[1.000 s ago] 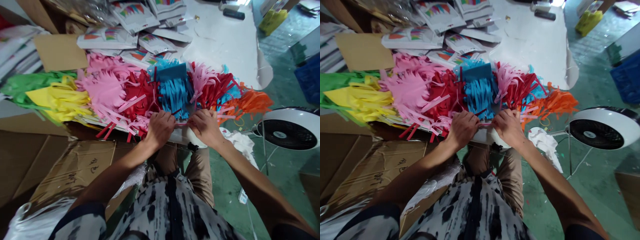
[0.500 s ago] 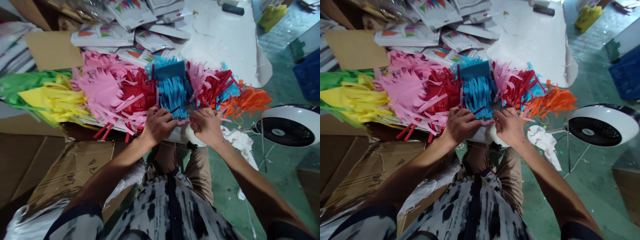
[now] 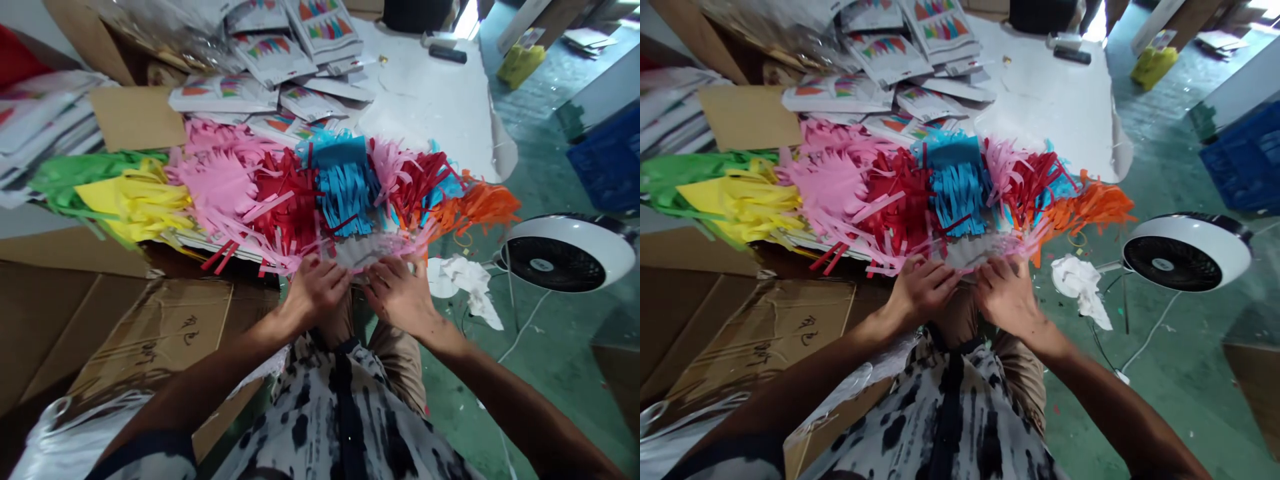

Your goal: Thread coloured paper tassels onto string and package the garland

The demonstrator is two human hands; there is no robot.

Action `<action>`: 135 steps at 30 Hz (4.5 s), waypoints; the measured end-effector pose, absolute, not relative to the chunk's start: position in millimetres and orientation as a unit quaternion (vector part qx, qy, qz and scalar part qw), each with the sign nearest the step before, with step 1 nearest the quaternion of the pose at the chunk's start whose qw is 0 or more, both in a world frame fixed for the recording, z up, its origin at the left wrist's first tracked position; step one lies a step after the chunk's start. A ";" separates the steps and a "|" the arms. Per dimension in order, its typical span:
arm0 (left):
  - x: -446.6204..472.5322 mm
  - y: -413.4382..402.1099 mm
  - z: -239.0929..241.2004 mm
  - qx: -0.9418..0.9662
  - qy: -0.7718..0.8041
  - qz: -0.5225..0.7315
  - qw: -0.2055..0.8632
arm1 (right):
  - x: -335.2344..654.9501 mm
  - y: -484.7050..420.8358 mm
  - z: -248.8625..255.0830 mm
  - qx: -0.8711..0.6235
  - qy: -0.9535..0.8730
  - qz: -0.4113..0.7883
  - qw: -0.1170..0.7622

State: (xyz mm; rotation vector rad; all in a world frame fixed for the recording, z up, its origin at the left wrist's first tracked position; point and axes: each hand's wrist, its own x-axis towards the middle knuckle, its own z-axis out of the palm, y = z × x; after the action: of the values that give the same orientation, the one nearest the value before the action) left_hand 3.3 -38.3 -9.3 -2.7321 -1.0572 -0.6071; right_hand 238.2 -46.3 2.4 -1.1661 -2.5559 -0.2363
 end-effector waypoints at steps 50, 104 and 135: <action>8.4 -16.2 65.2 -0.489 -0.327 -0.485 -0.647 | 197.1 -17.6 93.6 -0.389 -0.728 0.271 0.495; -19.9 58.3 33.5 -0.295 -0.406 -0.560 -0.660 | 224.1 314.0 48.0 -0.751 -0.658 0.013 0.056; -10.2 5.9 43.5 -0.497 -0.432 -0.568 -0.494 | 181.5 53.0 101.5 -0.406 -0.782 0.326 0.342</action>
State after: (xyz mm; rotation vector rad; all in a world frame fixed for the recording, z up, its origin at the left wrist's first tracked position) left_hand -10.2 5.9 43.5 -2.3868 -2.0738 -2.7257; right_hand 181.5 53.0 101.5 -1.0546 -2.0343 0.8485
